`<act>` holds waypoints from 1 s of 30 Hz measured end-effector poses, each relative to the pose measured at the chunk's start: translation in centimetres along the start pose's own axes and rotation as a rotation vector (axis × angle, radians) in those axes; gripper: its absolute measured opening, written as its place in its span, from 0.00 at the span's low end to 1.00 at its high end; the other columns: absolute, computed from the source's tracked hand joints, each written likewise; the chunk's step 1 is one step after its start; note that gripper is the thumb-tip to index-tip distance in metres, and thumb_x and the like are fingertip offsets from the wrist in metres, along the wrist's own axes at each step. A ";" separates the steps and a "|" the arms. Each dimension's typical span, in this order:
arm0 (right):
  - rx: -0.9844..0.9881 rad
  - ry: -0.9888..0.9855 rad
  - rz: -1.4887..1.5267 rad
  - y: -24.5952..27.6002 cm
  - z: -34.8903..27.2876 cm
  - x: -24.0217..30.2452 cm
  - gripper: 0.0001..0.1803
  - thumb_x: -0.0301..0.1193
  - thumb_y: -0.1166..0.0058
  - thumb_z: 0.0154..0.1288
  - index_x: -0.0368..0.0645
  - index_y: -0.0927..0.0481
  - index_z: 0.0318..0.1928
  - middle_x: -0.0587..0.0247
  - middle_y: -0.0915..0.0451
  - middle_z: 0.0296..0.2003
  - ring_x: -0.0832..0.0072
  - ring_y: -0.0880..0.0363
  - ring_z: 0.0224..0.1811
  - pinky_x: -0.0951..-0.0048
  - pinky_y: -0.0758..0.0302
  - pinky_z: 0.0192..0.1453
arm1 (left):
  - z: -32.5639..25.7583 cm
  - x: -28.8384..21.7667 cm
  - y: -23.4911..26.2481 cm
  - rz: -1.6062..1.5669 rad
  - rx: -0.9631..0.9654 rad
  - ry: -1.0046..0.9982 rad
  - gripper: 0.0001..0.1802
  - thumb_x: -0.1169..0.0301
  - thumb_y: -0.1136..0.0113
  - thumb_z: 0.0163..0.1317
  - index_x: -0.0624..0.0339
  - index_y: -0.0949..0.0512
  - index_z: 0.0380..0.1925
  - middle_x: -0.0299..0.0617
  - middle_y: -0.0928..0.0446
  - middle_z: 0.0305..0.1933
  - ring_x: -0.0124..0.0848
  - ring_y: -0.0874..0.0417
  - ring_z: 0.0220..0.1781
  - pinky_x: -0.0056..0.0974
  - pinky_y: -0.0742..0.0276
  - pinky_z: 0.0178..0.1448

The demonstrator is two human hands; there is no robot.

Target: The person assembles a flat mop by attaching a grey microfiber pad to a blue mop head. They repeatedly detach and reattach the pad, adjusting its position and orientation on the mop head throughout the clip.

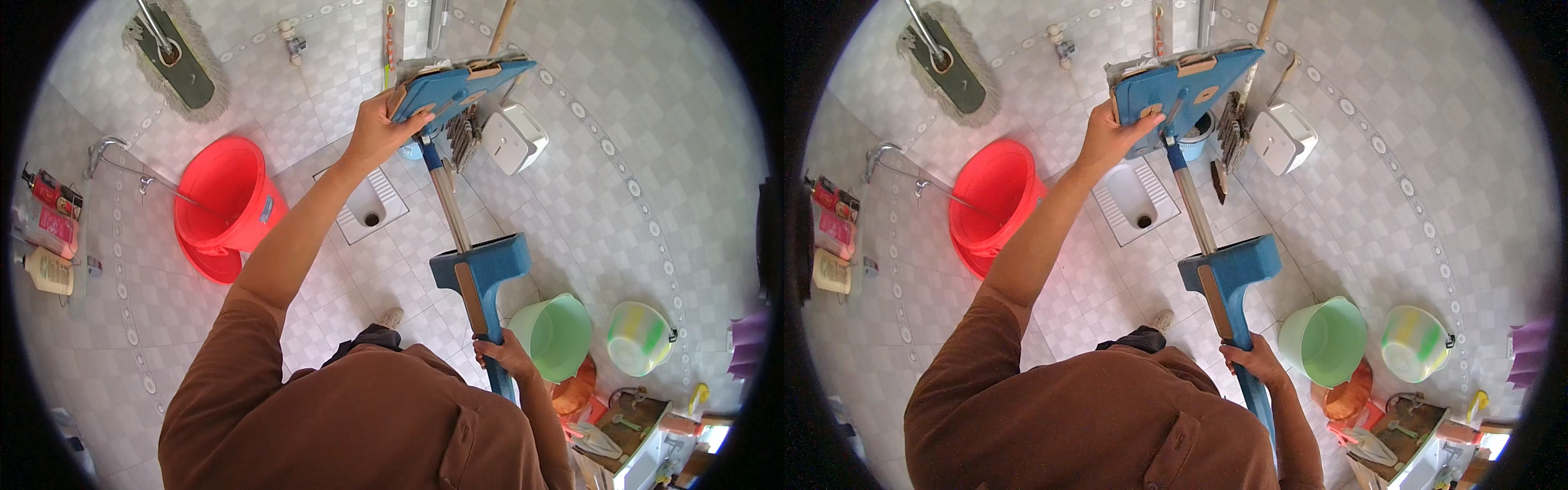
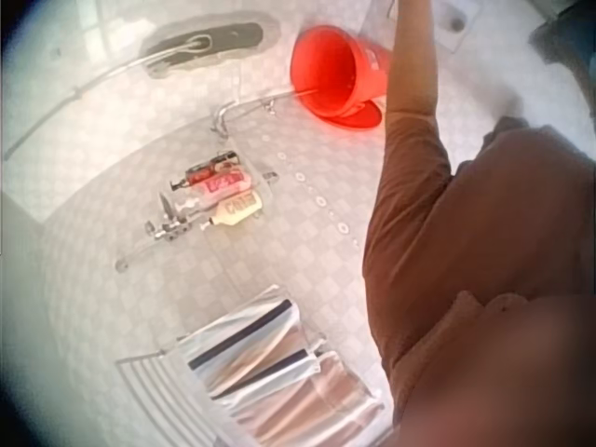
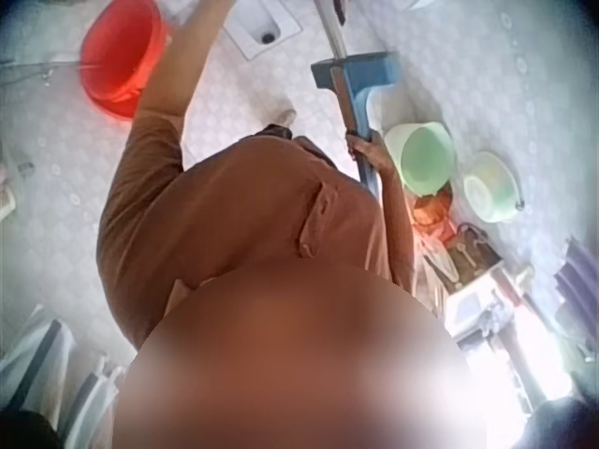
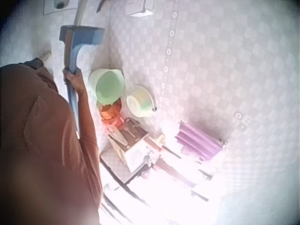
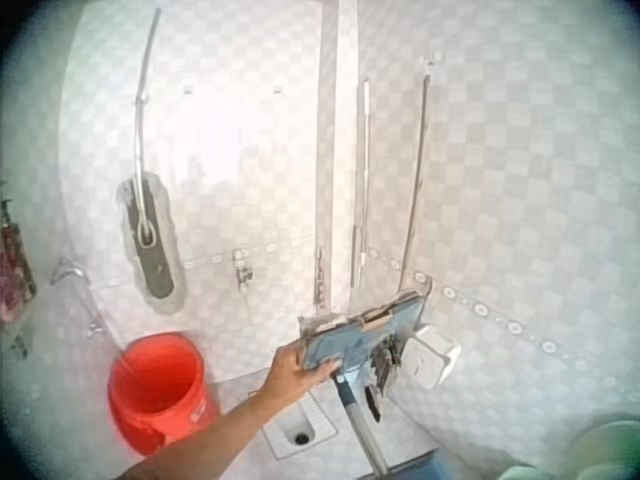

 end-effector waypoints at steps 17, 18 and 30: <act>0.070 0.034 -0.030 1.8 -2.0 0.0 0.15 0.31 0.38 0.55 0.34 0.26 0.38 0.64 0.25 0.21 0.77 0.26 0.20 0.75 0.29 0.26 | 2.4 1.3 2.5 -0.371 -0.291 0.362 0.12 0.76 0.33 0.53 0.67 0.22 0.37 0.44 0.20 0.36 0.28 0.19 0.35 0.33 0.20 0.39; 0.097 0.040 0.005 1.6 -2.2 0.2 0.15 0.31 0.38 0.55 0.34 0.26 0.38 0.64 0.25 0.21 0.77 0.26 0.21 0.76 0.29 0.26 | 2.4 1.2 2.6 -0.381 -0.293 0.379 0.13 0.76 0.33 0.52 0.67 0.22 0.38 0.44 0.20 0.36 0.28 0.19 0.35 0.33 0.20 0.40; -0.467 0.250 -0.665 1.0 -0.8 -0.1 0.20 0.34 0.36 0.52 0.37 0.27 0.42 0.51 0.22 0.22 0.65 0.21 0.22 0.66 0.25 0.29 | 1.8 2.1 2.0 -0.502 -0.691 0.462 0.14 0.79 0.36 0.53 0.67 0.24 0.40 0.47 0.21 0.41 0.32 0.20 0.39 0.35 0.23 0.43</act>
Point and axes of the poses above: each hand's wrist, its own z-axis towards the middle knuckle, its own y-axis out of the back of the hand, x = y × z, the point moved 3 cm from there along z, towards the middle knuckle
